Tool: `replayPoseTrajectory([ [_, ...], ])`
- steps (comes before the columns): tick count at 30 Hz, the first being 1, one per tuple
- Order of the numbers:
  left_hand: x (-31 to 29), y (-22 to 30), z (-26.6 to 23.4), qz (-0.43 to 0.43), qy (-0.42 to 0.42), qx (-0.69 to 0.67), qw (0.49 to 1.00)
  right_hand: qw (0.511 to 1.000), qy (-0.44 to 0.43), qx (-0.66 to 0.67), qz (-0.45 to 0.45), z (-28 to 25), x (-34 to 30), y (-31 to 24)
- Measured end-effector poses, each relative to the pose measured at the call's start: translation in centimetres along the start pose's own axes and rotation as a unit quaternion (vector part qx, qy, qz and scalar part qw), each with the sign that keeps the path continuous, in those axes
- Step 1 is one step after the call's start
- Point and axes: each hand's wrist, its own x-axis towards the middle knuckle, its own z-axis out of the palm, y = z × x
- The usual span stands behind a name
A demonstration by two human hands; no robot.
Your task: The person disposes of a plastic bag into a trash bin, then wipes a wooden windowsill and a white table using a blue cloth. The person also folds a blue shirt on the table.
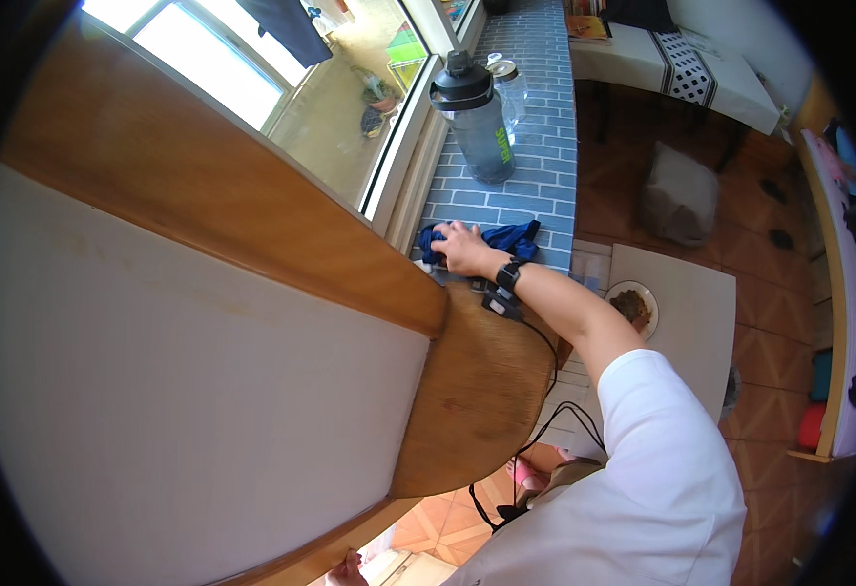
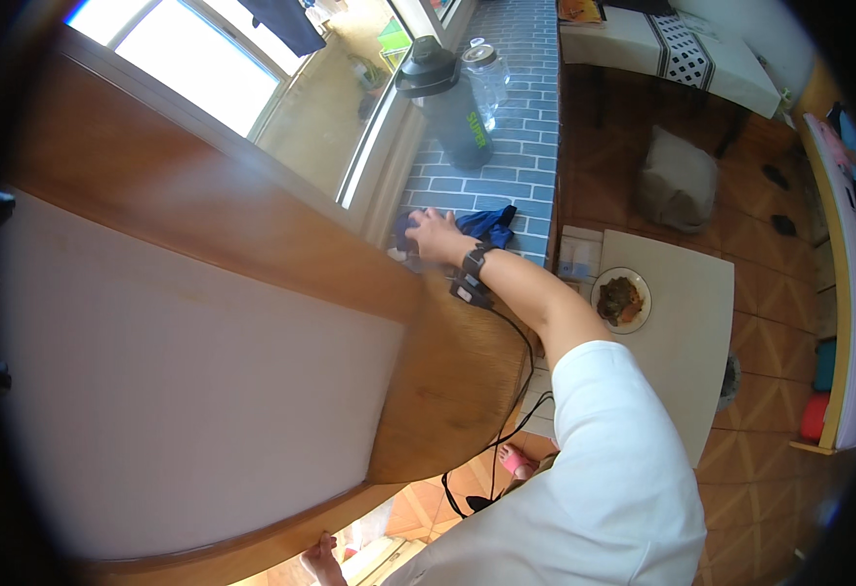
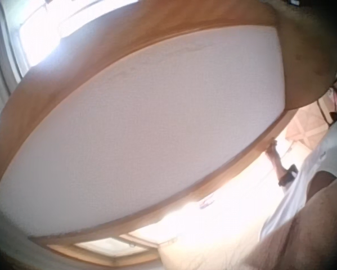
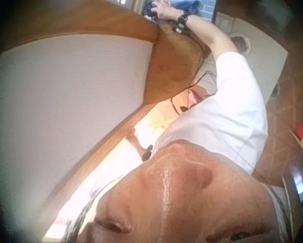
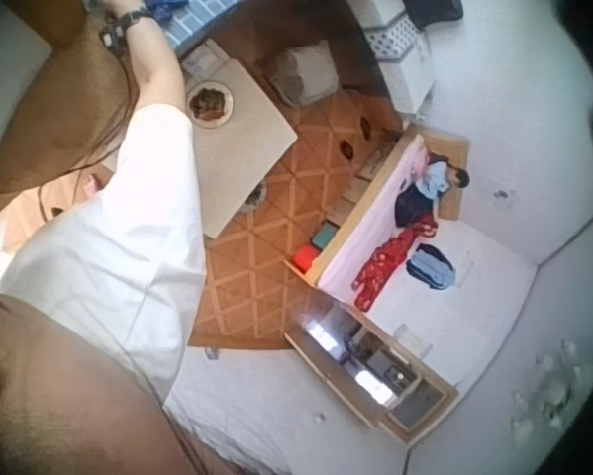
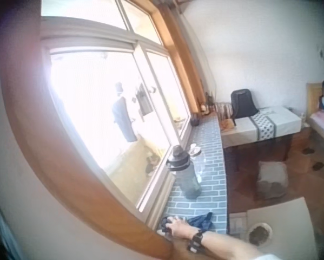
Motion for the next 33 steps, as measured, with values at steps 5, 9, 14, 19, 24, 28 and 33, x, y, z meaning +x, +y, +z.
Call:
replayPoseTrajectory([
  [5, 0.3, -0.4, -0.4, -0.001, 0.002, 0.011, 1.000, 0.994, -0.061, 0.062, -0.073, -0.4, -6.1, 1.7],
  [9, 0.2, -0.9, -0.8, 0.005, 0.001, 0.020, 1.000, 0.999, -0.034, -0.016, 0.003, -3.3, -6.6, 6.2],
  [14, -0.1, -1.2, -0.9, 0.023, -0.002, 0.034, 0.999, 0.974, 0.094, -0.074, 0.192, -5.4, -4.5, 10.8],
  [19, -0.4, -1.0, -0.8, 0.017, 0.009, 0.019, 1.000, 0.986, 0.093, -0.078, 0.116, -3.2, -6.3, 7.7],
  [24, -0.8, -0.9, -1.0, 0.017, 0.016, 0.016, 1.000, 0.991, 0.009, -0.022, -0.130, 0.3, -14.5, -2.2],
  [28, -1.2, -1.2, -0.9, 0.015, 0.020, 0.016, 1.000, 0.965, -0.043, 0.030, -0.258, 1.6, -22.1, -6.0],
  [33, -2.6, -0.5, -0.8, 0.021, 0.024, 0.024, 0.999, 0.962, -0.012, -0.021, -0.271, -0.8, -19.9, -0.8],
])
